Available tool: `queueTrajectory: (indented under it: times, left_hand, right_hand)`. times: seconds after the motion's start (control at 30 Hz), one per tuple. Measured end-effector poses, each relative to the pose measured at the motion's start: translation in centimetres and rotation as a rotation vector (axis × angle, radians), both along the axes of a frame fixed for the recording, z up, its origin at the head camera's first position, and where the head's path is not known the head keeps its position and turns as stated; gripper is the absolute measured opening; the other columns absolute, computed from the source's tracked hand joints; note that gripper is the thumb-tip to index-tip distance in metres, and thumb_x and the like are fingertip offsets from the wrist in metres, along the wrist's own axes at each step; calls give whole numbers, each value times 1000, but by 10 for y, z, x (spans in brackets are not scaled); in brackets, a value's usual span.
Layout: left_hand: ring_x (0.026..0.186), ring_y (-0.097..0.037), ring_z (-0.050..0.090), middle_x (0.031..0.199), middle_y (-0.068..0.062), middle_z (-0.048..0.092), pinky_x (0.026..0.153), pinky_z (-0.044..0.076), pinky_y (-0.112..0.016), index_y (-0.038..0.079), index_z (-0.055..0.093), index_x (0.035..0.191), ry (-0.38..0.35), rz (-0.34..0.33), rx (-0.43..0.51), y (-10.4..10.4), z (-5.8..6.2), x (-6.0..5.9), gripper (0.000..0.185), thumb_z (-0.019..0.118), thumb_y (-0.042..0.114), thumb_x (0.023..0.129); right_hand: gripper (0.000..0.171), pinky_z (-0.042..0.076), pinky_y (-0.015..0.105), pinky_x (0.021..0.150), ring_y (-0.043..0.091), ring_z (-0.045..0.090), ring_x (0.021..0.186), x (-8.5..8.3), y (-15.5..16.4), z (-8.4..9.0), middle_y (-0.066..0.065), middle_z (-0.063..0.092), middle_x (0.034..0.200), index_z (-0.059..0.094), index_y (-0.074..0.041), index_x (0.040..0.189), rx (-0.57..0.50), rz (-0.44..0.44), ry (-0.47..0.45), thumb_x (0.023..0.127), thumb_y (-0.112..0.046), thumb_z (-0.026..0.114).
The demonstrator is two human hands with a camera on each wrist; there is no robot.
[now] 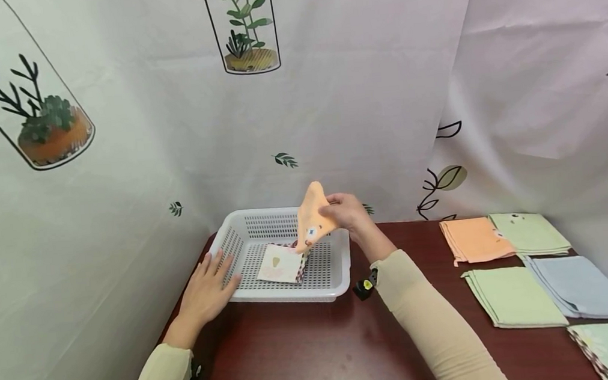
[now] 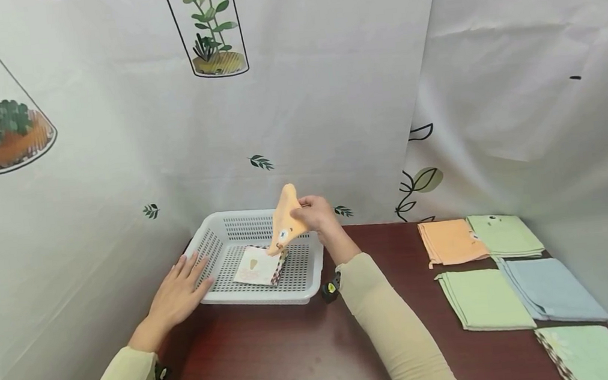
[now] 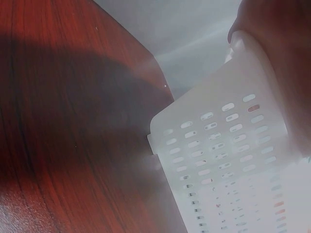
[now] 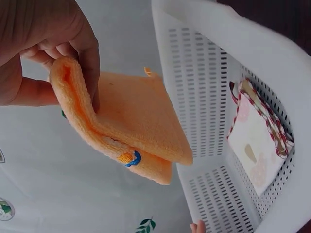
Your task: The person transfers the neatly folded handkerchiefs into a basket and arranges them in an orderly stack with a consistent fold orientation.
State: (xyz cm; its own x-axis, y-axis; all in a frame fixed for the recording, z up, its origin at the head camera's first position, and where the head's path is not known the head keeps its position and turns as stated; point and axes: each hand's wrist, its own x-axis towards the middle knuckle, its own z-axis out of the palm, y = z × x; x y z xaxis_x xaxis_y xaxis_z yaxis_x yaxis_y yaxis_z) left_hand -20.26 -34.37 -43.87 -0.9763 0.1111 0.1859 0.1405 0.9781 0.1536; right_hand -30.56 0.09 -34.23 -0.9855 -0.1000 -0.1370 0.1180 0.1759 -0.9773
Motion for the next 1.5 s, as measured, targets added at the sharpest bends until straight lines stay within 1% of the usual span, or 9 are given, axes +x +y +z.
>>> queueTrajectory:
  times: [0.13,0.33,0.5,0.6,0.77,0.93,1.1,1.37,1.5]
  left_hand:
    - [153,-46,14,165,-20,25,122,14,-61,6,38,156,-4,4,7,1,1,1,68,47,48,103]
    - [153,-46,14,165,-20,24,122,13,-61,6,38,156,-8,7,14,2,1,1,68,47,47,103]
    - [153,-46,14,165,-20,24,122,14,-62,6,38,156,-7,6,10,2,0,1,68,48,48,103]
    - [153,-46,15,165,-20,25,122,14,-61,6,38,156,-5,6,10,2,-1,1,68,48,47,103]
    - [152,-46,16,165,-20,26,122,16,-62,6,39,156,2,10,7,2,-2,2,67,50,46,103]
    - [152,-46,17,165,-20,26,122,16,-62,6,39,156,4,11,9,3,-2,2,67,51,44,102]
    - [153,-45,16,165,-20,25,122,16,-61,6,38,156,0,14,3,3,-2,1,67,51,44,103]
    - [153,-45,15,165,-19,25,123,15,-60,6,37,157,-9,17,-14,2,-1,0,68,46,48,103]
    - [153,-45,16,165,-20,25,122,15,-61,6,38,156,-8,20,-22,3,0,0,68,47,47,103]
  right_hand:
    - [40,58,30,73,21,70,86,-2,-7,-5,17,70,113,64,-3,132,-2,4,-12,94,-15,71]
    - [38,57,28,69,19,69,83,-4,-17,-13,18,71,113,65,-3,129,8,2,-30,94,-15,71]
    - [40,59,30,74,22,70,89,-3,-25,-17,20,69,118,63,-1,131,3,10,-47,94,-12,71]
    - [40,60,32,77,24,70,92,-4,-30,-21,20,69,118,63,0,132,-2,7,-55,94,-11,71]
    - [39,60,32,76,25,71,91,-7,-39,-26,20,70,116,64,0,130,-28,7,-64,93,-9,70]
    - [38,61,35,78,29,72,94,-7,-49,-29,23,69,118,64,3,129,-45,25,-68,93,-6,69]
    - [39,61,37,82,32,71,100,-6,-61,-30,24,67,121,63,4,130,-71,42,-77,92,-3,68]
    - [40,61,34,79,29,72,95,-5,-80,-31,24,69,117,63,4,130,-81,48,-101,90,-1,67]
    - [41,62,36,79,32,73,97,-6,-89,-34,25,69,118,62,4,131,-117,61,-127,91,1,66]
